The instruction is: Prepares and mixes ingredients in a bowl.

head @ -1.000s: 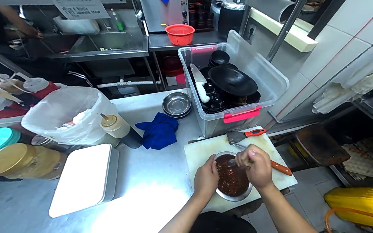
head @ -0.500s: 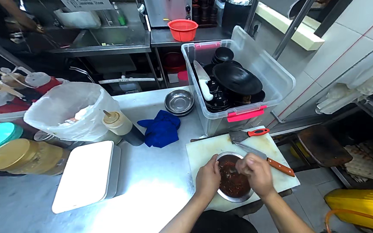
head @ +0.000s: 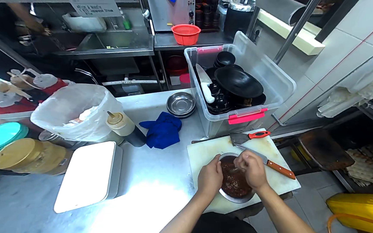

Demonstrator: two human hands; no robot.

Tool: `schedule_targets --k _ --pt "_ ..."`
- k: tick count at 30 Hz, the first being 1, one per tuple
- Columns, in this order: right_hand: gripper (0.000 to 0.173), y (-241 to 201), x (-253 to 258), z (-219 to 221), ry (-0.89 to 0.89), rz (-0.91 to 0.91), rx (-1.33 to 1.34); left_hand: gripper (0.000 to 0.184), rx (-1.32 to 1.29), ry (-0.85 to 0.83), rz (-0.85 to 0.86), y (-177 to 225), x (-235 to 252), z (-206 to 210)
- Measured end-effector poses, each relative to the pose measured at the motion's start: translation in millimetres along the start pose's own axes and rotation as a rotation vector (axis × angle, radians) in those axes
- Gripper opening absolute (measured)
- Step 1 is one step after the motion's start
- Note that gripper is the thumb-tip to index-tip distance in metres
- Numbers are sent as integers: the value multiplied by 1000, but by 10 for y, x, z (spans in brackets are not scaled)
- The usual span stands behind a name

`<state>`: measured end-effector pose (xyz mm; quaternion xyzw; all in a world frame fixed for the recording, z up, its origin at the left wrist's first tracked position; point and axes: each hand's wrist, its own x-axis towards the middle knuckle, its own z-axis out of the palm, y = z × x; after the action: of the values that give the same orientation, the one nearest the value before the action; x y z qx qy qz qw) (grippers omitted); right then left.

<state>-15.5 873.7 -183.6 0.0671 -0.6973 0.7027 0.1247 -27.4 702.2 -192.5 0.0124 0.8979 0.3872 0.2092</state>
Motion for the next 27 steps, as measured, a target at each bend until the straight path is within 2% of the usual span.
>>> schedule_targets --k 2,3,6,8,10,12,14,16,19,21,23,27 --pt "45 -204 35 -32 13 -73 47 45 -4 -3 6 41 3 -5" --pt "44 -168 11 -38 6 -95 10 45 -8 -6 1 49 1 -5" --pt "40 170 27 12 -29 26 -113 44 -13 -14 -1 13 27 3" --pt "38 9 165 38 -35 72 -60 44 -18 -4 16 -1 27 17" --pt "41 -185 190 44 -24 -21 -14 44 -19 2 24 16 34 11" --pt "41 -11 97 65 -24 -37 -70 44 -20 12 20 -3 27 22" --pt "36 179 101 101 -27 57 -94 44 -18 4 17 -30 34 20" --pt "37 49 195 80 -22 63 -72 44 -9 -1 17 -39 26 11" --pt "42 -145 169 6 -16 -46 -64 45 5 -4 21 -22 16 -8" --pt "39 70 83 21 -77 27 -164 45 0 -3 24 -23 17 4" --pt "37 84 118 37 -138 104 -184 44 -11 -1 30 -17 20 19" --pt "43 -237 36 -107 -83 -43 -154 45 -1 5 18 -47 -2 27"
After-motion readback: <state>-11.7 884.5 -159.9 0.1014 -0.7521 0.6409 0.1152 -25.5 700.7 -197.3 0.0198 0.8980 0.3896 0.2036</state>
